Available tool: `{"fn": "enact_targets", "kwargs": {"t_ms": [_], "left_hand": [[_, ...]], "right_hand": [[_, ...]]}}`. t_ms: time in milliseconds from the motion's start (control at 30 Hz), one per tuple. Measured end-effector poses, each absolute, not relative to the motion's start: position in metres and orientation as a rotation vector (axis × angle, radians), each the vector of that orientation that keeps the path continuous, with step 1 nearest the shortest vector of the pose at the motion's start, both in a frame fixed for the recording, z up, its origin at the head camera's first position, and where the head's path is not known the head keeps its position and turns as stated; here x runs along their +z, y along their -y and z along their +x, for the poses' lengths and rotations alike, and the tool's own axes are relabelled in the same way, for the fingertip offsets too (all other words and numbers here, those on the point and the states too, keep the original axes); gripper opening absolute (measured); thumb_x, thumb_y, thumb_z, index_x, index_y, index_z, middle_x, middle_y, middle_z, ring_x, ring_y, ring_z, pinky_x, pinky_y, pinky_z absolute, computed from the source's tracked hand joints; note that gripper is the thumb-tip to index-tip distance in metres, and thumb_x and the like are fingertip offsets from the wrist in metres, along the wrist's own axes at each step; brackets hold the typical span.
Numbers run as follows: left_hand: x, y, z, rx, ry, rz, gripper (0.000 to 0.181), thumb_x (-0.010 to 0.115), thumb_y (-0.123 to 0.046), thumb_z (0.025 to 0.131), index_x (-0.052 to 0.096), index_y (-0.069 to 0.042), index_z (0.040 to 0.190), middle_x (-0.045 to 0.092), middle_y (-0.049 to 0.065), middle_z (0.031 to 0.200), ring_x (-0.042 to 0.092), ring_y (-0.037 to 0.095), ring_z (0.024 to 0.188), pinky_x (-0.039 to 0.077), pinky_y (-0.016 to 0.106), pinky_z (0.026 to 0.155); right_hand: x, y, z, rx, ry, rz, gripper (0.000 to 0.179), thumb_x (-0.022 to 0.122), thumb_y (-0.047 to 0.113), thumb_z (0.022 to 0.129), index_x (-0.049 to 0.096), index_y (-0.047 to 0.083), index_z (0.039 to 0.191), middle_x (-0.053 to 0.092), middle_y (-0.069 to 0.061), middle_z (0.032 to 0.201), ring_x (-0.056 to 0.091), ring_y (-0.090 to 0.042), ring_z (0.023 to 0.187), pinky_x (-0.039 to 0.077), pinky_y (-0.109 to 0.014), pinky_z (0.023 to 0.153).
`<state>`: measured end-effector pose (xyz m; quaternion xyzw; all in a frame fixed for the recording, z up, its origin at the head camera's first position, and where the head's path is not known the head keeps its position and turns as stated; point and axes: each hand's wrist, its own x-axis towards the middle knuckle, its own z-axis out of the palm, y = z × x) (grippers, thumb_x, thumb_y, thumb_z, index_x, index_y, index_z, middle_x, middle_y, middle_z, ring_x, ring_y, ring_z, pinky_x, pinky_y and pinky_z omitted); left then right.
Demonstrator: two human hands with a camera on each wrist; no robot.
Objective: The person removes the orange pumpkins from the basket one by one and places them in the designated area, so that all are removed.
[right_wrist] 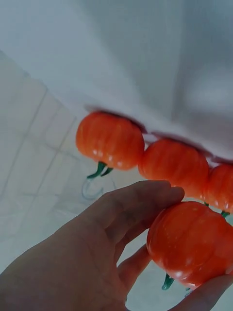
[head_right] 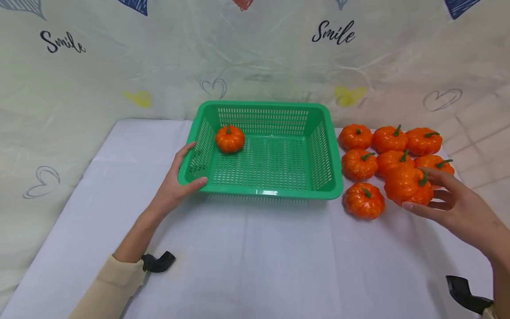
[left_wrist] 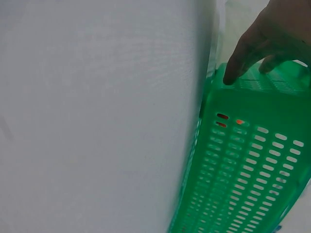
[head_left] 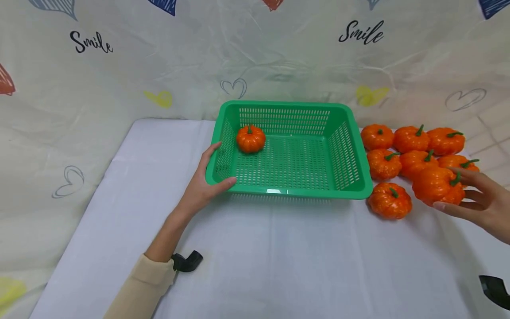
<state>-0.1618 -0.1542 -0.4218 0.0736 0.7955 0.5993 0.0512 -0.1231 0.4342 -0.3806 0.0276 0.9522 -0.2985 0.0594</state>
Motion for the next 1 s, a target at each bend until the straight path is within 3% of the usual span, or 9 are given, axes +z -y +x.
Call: {"fn": "enact_targets", "kwargs": {"t_ms": [33, 167, 333, 500, 667, 767, 867, 933, 1000], "left_hand": [[-0.422, 0.154, -0.162, 1.824, -2.424, 0.225, 0.089, 0.077, -0.038, 0.090, 0.022, -0.053, 0.159, 0.017, -0.012, 0.172, 0.031, 0.027, 0.151, 0.037, 0.060, 0.119], [-0.421, 0.154, -0.162, 1.831, -2.426, 0.225, 0.089, 0.077, -0.038, 0.090, 0.022, -0.052, 0.159, 0.017, -0.012, 0.172, 0.031, 0.027, 0.150, 0.037, 0.060, 0.119], [-0.421, 0.153, -0.161, 1.845, -2.394, 0.219, 0.090, 0.077, -0.038, 0.090, 0.022, -0.052, 0.159, 0.017, -0.010, 0.172, 0.032, 0.027, 0.150, 0.037, 0.058, 0.119], [-0.419, 0.152, -0.161, 1.866, -2.372, 0.223, 0.090, 0.078, -0.037, 0.090, 0.022, -0.051, 0.159, 0.018, -0.009, 0.171, 0.035, 0.026, 0.148, 0.040, 0.056, 0.118], [-0.419, 0.152, -0.162, 1.864, -2.380, 0.231, 0.090, 0.077, -0.037, 0.090, 0.022, -0.051, 0.159, 0.018, -0.008, 0.171, 0.034, 0.027, 0.147, 0.040, 0.056, 0.117], [-0.419, 0.152, -0.163, 1.864, -2.382, 0.232, 0.090, 0.078, -0.037, 0.090, 0.022, -0.051, 0.159, 0.018, -0.008, 0.171, 0.034, 0.027, 0.147, 0.041, 0.056, 0.116], [-0.419, 0.153, -0.163, 1.864, -2.378, 0.230, 0.090, 0.078, -0.037, 0.089, 0.022, -0.051, 0.159, 0.018, -0.008, 0.171, 0.034, 0.027, 0.147, 0.042, 0.056, 0.116], [-0.419, 0.153, -0.163, 1.862, -2.377, 0.228, 0.090, 0.078, -0.037, 0.089, 0.022, -0.051, 0.159, 0.018, -0.008, 0.171, 0.034, 0.027, 0.147, 0.042, 0.056, 0.116], [-0.419, 0.153, -0.163, 1.859, -2.381, 0.228, 0.090, 0.078, -0.037, 0.089, 0.023, -0.051, 0.159, 0.018, -0.008, 0.171, 0.034, 0.027, 0.147, 0.041, 0.056, 0.116]], "right_hand": [[-0.381, -0.434, -0.123, -0.894, -2.865, 0.092, 0.091, 0.070, 0.021, 0.101, 0.010, 0.004, 0.167, 0.034, -0.028, 0.145, 0.050, -0.017, 0.108, 0.040, -0.002, 0.060], [-0.385, -0.435, -0.123, -0.859, -2.791, 0.113, 0.091, 0.066, 0.021, 0.103, 0.004, -0.006, 0.163, 0.019, -0.045, 0.150, 0.034, -0.062, 0.114, 0.044, -0.009, 0.057], [-0.394, -0.441, -0.122, -0.824, -2.760, 0.102, 0.092, 0.067, 0.022, 0.103, 0.004, -0.009, 0.161, 0.020, -0.045, 0.149, 0.034, -0.062, 0.115, 0.049, -0.017, 0.058], [-0.400, -0.447, -0.120, -0.793, -2.726, 0.130, 0.094, 0.066, 0.026, 0.103, 0.001, -0.012, 0.160, 0.017, -0.047, 0.148, 0.031, -0.065, 0.118, 0.056, -0.045, 0.067], [-0.408, -0.452, -0.119, -0.783, -2.721, 0.126, 0.093, 0.067, 0.026, 0.103, 0.004, -0.012, 0.160, 0.019, -0.047, 0.147, 0.032, -0.063, 0.117, 0.057, -0.040, 0.066], [-0.422, -0.462, -0.122, -0.754, -2.732, 0.115, 0.096, 0.069, 0.034, 0.101, 0.007, 0.000, 0.166, 0.021, -0.044, 0.147, 0.036, -0.055, 0.119, 0.057, -0.038, 0.068], [-0.443, -0.476, -0.124, -0.700, -2.776, 0.108, 0.099, 0.071, 0.044, 0.097, 0.004, 0.030, 0.169, 0.022, -0.039, 0.150, 0.038, -0.051, 0.118, 0.057, -0.033, 0.066], [-0.449, -0.483, -0.126, -0.708, -2.748, 0.093, 0.101, 0.071, 0.045, 0.097, 0.002, 0.026, 0.169, 0.014, -0.042, 0.156, 0.032, -0.060, 0.119, 0.058, -0.044, 0.071], [-0.459, -0.487, -0.126, -0.684, -2.789, 0.094, 0.101, 0.072, 0.046, 0.097, -0.001, 0.039, 0.167, 0.013, -0.037, 0.162, 0.032, -0.058, 0.120, 0.058, -0.033, 0.066]]}}
